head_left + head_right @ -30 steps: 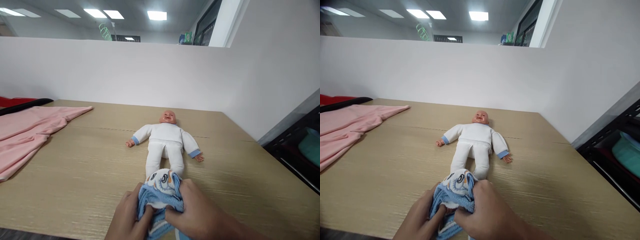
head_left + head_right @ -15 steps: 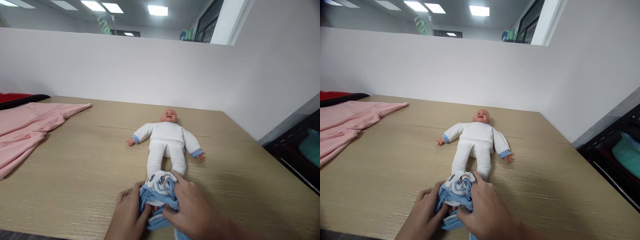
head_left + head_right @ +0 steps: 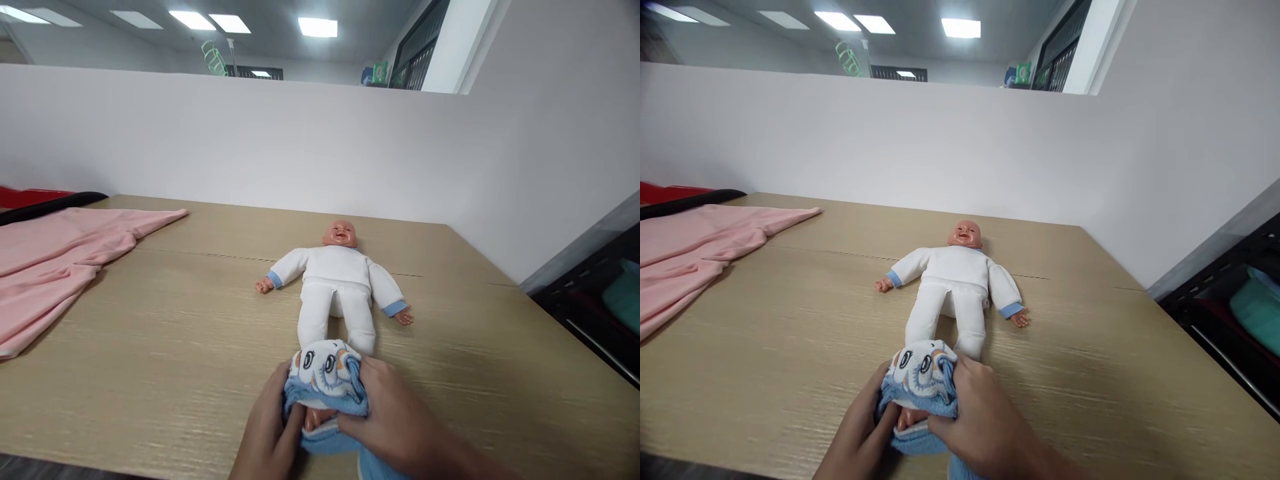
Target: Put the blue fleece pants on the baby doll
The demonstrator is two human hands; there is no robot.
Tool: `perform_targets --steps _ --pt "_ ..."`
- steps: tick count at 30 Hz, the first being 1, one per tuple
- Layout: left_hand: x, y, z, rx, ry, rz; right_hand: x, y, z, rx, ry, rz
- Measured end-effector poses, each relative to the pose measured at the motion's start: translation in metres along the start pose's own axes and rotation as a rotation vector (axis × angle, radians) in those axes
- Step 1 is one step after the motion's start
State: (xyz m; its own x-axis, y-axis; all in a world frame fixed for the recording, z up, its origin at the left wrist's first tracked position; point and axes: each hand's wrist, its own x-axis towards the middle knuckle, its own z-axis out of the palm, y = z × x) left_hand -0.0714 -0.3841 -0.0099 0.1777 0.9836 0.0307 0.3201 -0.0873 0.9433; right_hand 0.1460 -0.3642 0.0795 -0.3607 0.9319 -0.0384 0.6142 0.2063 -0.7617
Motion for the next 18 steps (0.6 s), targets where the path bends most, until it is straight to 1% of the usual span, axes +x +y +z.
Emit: perform_targets --steps 2,6,10,11,13,15,17,18 --pt "0.0 0.006 -0.001 -0.063 0.016 -0.006 0.002 0.001 -0.001 0.057 0.017 -0.016" --pt "0.005 0.015 -0.008 -0.103 0.01 0.016 0.009 0.004 -0.006 0.174 -0.029 -0.085" --pt "0.021 0.02 -0.019 -0.05 0.041 0.055 0.02 0.011 -0.02 0.07 0.035 -0.167" --pt "0.027 0.022 -0.023 -0.035 0.04 0.072 0.024 0.013 -0.025 0.051 0.029 -0.2" --pt "0.04 0.029 -0.032 -0.01 -0.006 0.122 0.031 0.019 -0.035 0.061 -0.022 -0.263" --pt "0.051 0.038 -0.044 0.017 -0.08 0.181 0.036 0.027 -0.044 0.089 -0.056 -0.291" --pt "0.06 0.048 -0.056 0.056 -0.169 0.207 0.038 0.038 -0.048 0.152 -0.055 -0.251" --pt "0.063 0.053 -0.063 0.079 -0.209 0.205 0.038 0.045 -0.05 0.22 -0.055 -0.216"
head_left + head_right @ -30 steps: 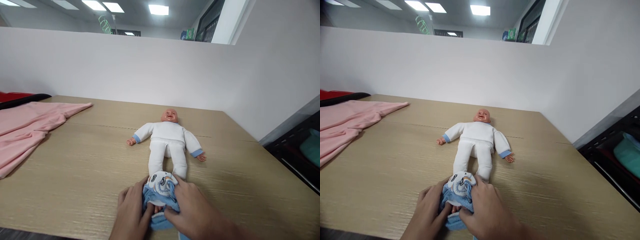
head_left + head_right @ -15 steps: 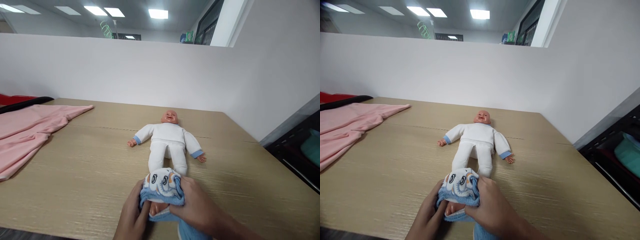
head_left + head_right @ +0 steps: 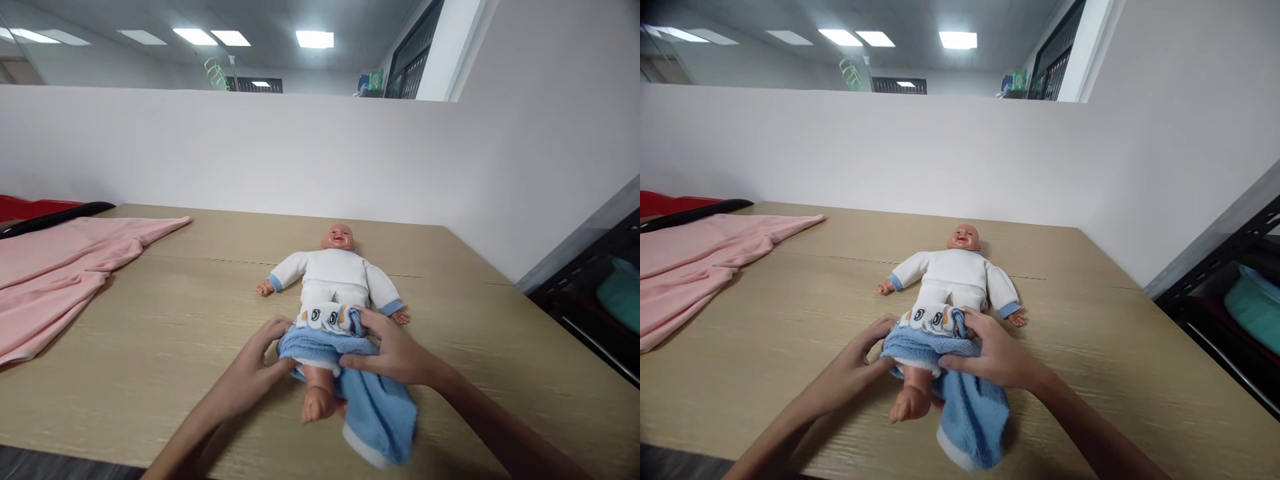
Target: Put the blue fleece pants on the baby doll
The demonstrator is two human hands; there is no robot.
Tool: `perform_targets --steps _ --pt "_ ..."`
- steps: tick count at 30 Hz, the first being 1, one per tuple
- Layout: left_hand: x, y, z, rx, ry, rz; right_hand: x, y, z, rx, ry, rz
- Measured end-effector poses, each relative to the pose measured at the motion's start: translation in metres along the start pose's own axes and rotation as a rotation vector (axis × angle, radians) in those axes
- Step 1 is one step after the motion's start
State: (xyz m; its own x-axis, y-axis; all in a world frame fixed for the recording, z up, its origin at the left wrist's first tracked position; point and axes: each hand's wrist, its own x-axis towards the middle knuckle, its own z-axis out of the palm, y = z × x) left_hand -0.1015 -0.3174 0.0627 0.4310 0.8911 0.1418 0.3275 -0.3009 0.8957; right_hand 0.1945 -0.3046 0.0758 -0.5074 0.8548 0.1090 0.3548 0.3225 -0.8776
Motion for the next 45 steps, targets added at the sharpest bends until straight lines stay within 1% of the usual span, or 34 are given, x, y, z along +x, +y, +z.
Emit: perform_targets --steps 3,5,7,9,11,12,13,14,15,16,18,19,21,24,26,29,31,32,33,37,38,39,41,43,45 --pt "0.002 0.01 -0.017 0.039 -0.134 -0.036 -0.008 0.018 -0.006 0.31 -0.024 0.095" --pt "0.001 0.014 -0.023 0.043 -0.195 -0.05 -0.014 0.028 -0.01 0.443 -0.043 0.144" --pt "0.003 0.019 -0.025 0.05 -0.191 -0.057 -0.02 0.036 -0.013 0.486 -0.032 0.197" --pt "0.011 0.027 -0.022 0.087 -0.128 -0.031 -0.023 0.042 -0.015 0.522 -0.027 0.248" --pt "0.025 0.038 -0.017 0.161 -0.094 0.046 -0.023 0.045 -0.014 0.574 -0.066 0.271" --pt "0.034 0.043 -0.014 0.202 -0.115 0.102 -0.023 0.045 -0.014 0.6 -0.093 0.268" --pt "0.045 0.048 -0.012 0.239 -0.166 0.159 -0.022 0.046 -0.014 0.616 -0.119 0.253" --pt "0.057 0.052 -0.01 0.26 -0.245 0.21 -0.022 0.045 -0.015 0.618 -0.142 0.227" --pt "0.07 0.055 -0.008 0.261 -0.345 0.248 -0.021 0.045 -0.017 0.607 -0.16 0.191" --pt "0.082 0.055 -0.007 0.241 -0.452 0.258 -0.021 0.045 -0.02 0.591 -0.178 0.155" --pt "0.104 0.051 -0.005 0.15 -0.65 0.196 -0.023 0.045 -0.031 0.555 -0.227 0.108" --pt "0.114 0.047 -0.003 0.089 -0.724 0.15 -0.025 0.046 -0.038 0.538 -0.255 0.102" --pt "0.128 0.038 0.001 -0.041 -0.82 0.089 -0.03 0.047 -0.051 0.507 -0.309 0.114" --pt "0.142 0.028 0.01 -0.221 -0.898 0.072 -0.037 0.044 -0.062 0.497 -0.33 0.125" --pt "0.147 0.026 0.015 -0.285 -0.942 0.052 -0.041 0.042 -0.061 0.565 -0.281 0.12" --pt "0.15 0.027 0.021 -0.279 -0.986 0.022 -0.042 0.041 -0.051 0.7 -0.071 0.171" --pt "0.15 0.027 0.022 -0.251 -1.02 0.015 -0.041 0.041 -0.045 0.722 0.044 0.238" --pt "0.15 0.027 0.023 -0.24 -1.042 0.013 -0.04 0.04 -0.043 0.703 0.052 0.265" --pt "0.149 0.026 0.024 -0.237 -1.06 0.011 -0.039 0.038 -0.042 0.672 0.014 0.278" --pt "0.148 0.02 0.028 -0.331 -1.075 0.036 -0.039 0.019 -0.042 0.465 -0.31 0.215" --pt "0.148 0.018 0.03 -0.36 -1.083 0.049 -0.04 0.015 -0.043 0.417 -0.355 0.196" --pt "0.148 0.016 0.031 -0.381 -1.095 0.057 -0.041 0.012 -0.042 0.393 -0.365 0.185" --pt "0.149 0.012 0.033 -0.396 -1.124 0.047 -0.044 0.014 -0.041 0.434 -0.314 0.186" --pt "0.148 0.01 0.036 -0.406 -1.187 0.0 -0.046 0.024 -0.039 0.528 -0.196 0.203" --pt "0.147 0.01 0.038 -0.425 -1.276 -0.046 -0.048 0.036 -0.036 0.588 -0.06 0.237"
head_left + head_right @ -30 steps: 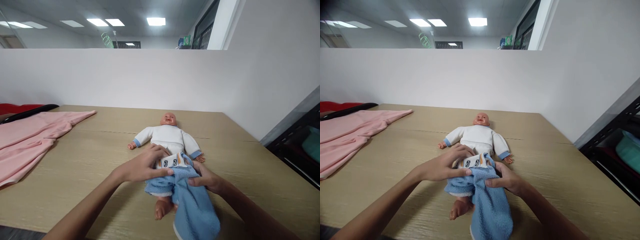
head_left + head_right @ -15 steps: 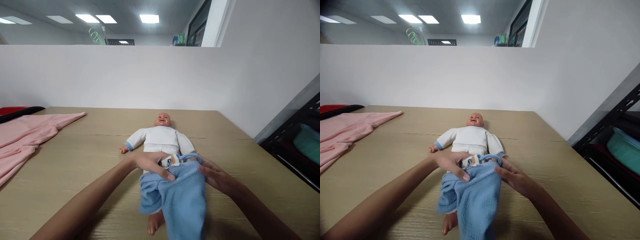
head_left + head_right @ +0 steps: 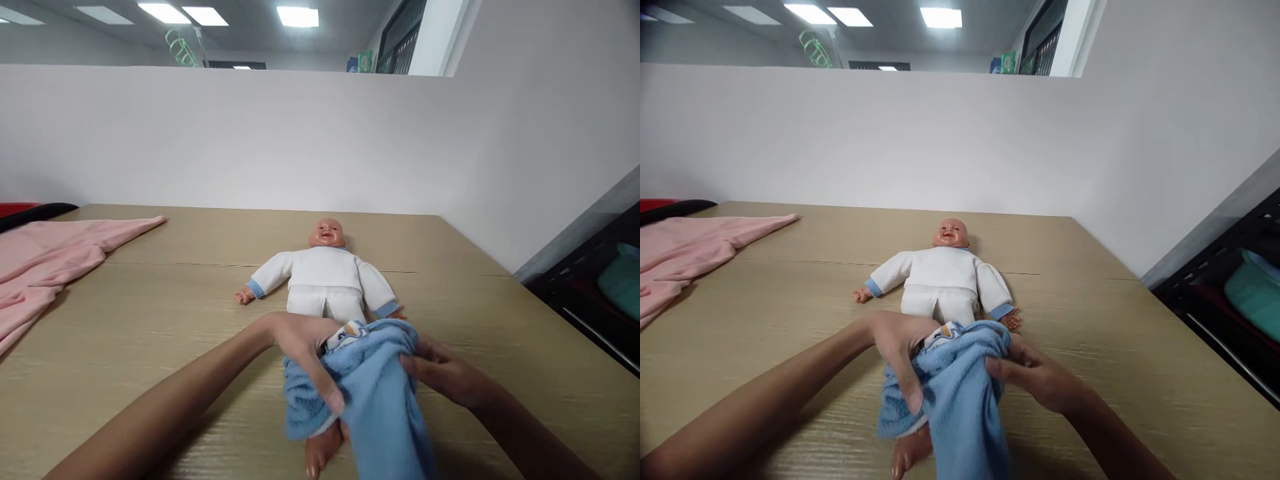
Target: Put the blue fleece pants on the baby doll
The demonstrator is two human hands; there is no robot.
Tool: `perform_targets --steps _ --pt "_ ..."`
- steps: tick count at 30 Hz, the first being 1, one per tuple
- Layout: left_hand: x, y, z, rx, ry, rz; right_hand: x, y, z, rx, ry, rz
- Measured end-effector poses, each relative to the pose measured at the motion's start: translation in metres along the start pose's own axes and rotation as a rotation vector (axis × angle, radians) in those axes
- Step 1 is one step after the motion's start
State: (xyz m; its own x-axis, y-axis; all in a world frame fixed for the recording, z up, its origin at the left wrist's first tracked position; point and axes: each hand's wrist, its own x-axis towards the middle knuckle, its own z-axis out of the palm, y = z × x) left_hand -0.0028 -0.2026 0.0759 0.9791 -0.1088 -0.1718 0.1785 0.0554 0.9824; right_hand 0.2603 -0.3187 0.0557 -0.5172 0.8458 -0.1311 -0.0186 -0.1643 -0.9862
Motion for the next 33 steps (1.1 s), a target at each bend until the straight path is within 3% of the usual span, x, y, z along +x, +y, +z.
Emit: perform_targets --steps 2,4,8,10,14,17,23,28,31,33 --pt "0.002 -0.001 0.002 -0.012 -0.034 -0.015 0.002 0.007 -0.004 0.022 0.079 0.026" --pt "0.003 -0.002 0.002 0.015 0.003 0.019 0.003 0.005 -0.004 -0.017 0.043 0.071" --pt "0.002 -0.006 -0.002 0.074 0.096 0.115 0.0 -0.011 0.002 -0.1 -0.279 0.07" --pt "-0.001 -0.009 -0.005 0.054 0.099 0.118 -0.001 -0.016 0.006 -0.129 -0.359 0.058" --pt "-0.008 -0.01 -0.006 -0.035 0.018 0.009 -0.001 -0.009 0.009 -0.136 -0.3 0.039" --pt "-0.01 -0.01 -0.005 0.013 0.053 -0.035 0.001 0.001 0.007 -0.066 -0.273 -0.012" --pt "-0.005 -0.013 -0.006 0.068 0.146 0.102 -0.001 0.019 0.003 0.026 -0.089 0.033" --pt "-0.006 -0.018 -0.005 0.007 0.255 0.111 0.001 0.009 0.011 0.055 -0.096 -0.007" --pt "-0.007 -0.023 -0.006 -0.109 0.229 0.072 0.004 0.002 0.017 0.049 -0.14 -0.075" --pt "-0.006 -0.024 -0.006 -0.143 0.161 0.077 0.006 0.001 0.02 0.016 -0.047 -0.11"
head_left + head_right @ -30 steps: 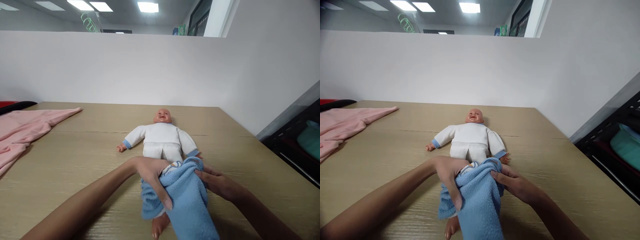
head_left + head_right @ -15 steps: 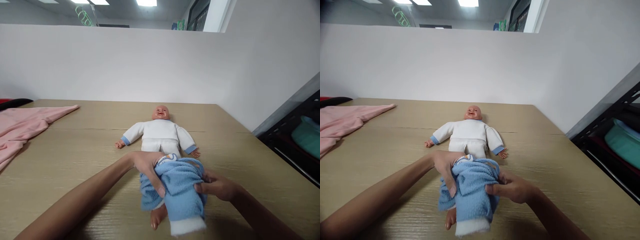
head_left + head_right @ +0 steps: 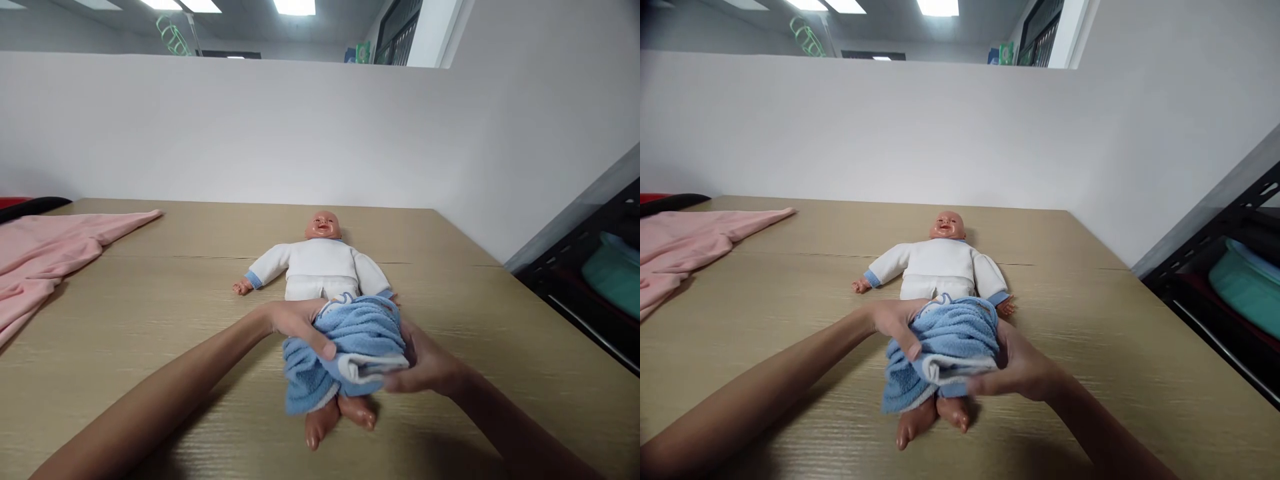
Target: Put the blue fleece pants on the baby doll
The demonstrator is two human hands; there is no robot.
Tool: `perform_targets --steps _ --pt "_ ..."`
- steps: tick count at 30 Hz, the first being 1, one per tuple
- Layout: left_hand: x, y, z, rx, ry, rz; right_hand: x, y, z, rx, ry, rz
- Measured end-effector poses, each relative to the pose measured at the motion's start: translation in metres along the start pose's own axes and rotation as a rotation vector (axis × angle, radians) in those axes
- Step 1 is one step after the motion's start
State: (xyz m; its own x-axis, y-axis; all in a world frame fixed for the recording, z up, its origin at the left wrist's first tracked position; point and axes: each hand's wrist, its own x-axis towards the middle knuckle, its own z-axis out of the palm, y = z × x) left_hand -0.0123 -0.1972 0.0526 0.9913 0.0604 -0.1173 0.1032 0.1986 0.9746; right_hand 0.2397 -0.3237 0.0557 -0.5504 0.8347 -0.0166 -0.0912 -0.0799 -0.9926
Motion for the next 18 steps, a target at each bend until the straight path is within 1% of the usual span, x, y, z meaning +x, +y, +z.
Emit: perform_targets --steps 2,3,6,8,10,13,15,17,18 --pt "0.001 0.001 0.0 0.021 -0.041 0.001 0.003 0.001 0.003 -0.066 0.149 -0.061" --pt "0.002 0.002 0.001 0.045 -0.033 -0.002 0.005 0.001 0.004 -0.103 0.213 -0.102" --pt "0.002 0.004 0.001 0.11 0.064 -0.025 0.009 -0.003 0.008 -0.249 0.308 -0.208" --pt "0.001 0.004 0.001 0.131 0.112 -0.022 0.009 -0.009 0.011 -0.338 0.354 -0.232" --pt "0.001 0.003 0.002 0.118 0.117 0.029 0.006 -0.012 0.018 -0.408 0.412 -0.199" --pt "0.001 0.005 0.007 0.024 0.094 0.118 -0.008 -0.009 0.039 -0.451 0.519 -0.07" --pt "0.002 0.009 0.013 -0.01 0.038 0.115 -0.02 0.001 0.06 -0.425 0.627 0.044" --pt "0.003 0.016 0.019 0.039 -0.044 0.073 -0.031 0.013 0.083 -0.375 0.76 0.141" --pt "0.004 0.02 0.023 0.08 -0.077 0.051 -0.036 0.019 0.094 -0.351 0.804 0.171"
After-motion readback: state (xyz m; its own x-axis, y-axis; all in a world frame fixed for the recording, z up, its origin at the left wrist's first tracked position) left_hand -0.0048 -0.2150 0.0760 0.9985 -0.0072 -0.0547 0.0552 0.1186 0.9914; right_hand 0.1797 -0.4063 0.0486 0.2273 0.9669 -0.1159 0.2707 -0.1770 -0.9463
